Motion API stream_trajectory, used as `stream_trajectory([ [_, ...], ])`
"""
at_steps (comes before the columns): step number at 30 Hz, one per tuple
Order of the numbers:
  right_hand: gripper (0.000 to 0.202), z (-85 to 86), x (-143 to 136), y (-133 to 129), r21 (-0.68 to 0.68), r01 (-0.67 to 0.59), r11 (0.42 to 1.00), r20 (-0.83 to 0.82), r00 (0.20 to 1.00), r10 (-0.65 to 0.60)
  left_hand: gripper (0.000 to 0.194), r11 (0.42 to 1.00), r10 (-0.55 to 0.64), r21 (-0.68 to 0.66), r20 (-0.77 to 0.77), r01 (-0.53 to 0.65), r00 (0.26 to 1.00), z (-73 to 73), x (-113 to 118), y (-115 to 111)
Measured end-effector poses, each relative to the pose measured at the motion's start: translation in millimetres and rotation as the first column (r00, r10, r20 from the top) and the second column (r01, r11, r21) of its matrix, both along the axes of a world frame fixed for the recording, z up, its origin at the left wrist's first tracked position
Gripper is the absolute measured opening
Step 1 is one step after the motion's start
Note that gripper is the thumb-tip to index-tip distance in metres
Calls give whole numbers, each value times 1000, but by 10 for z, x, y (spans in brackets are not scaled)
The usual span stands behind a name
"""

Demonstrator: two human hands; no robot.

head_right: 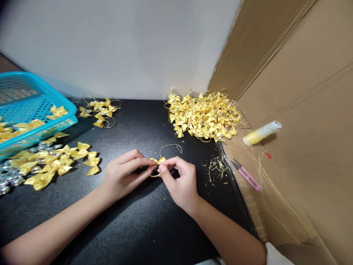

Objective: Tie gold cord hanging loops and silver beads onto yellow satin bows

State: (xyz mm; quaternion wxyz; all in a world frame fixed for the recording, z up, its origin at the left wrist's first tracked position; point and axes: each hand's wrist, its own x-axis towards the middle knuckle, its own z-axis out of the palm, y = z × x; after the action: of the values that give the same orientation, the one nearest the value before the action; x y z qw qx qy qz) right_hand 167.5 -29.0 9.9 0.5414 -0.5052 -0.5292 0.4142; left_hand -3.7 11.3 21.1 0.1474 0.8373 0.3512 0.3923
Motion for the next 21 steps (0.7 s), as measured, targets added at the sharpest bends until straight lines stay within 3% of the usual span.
stream_trajectory([
  [5, 9, 3, 1, 22, -45, 13, 999, -54, 998, -16, 5, 1000, -9, 18, 7, 8, 1000, 20, -6, 2],
  [11, 12, 47, 2, 67, -151, 68, 986, -150, 984, -91, 6, 974, -40, -218, 113, 64, 993, 37, 7, 22],
  [16, 13, 53, 8, 80, -191, 61, 980, -174, 980, -95, 9, 871, 1, -486, 146, 71, 989, 34, 30, 48],
  [21, 17, 54, 23, 82, -177, 59, 983, -143, 986, -85, 14, 757, -6, -638, 216, 145, 976, 33, 35, 47],
])
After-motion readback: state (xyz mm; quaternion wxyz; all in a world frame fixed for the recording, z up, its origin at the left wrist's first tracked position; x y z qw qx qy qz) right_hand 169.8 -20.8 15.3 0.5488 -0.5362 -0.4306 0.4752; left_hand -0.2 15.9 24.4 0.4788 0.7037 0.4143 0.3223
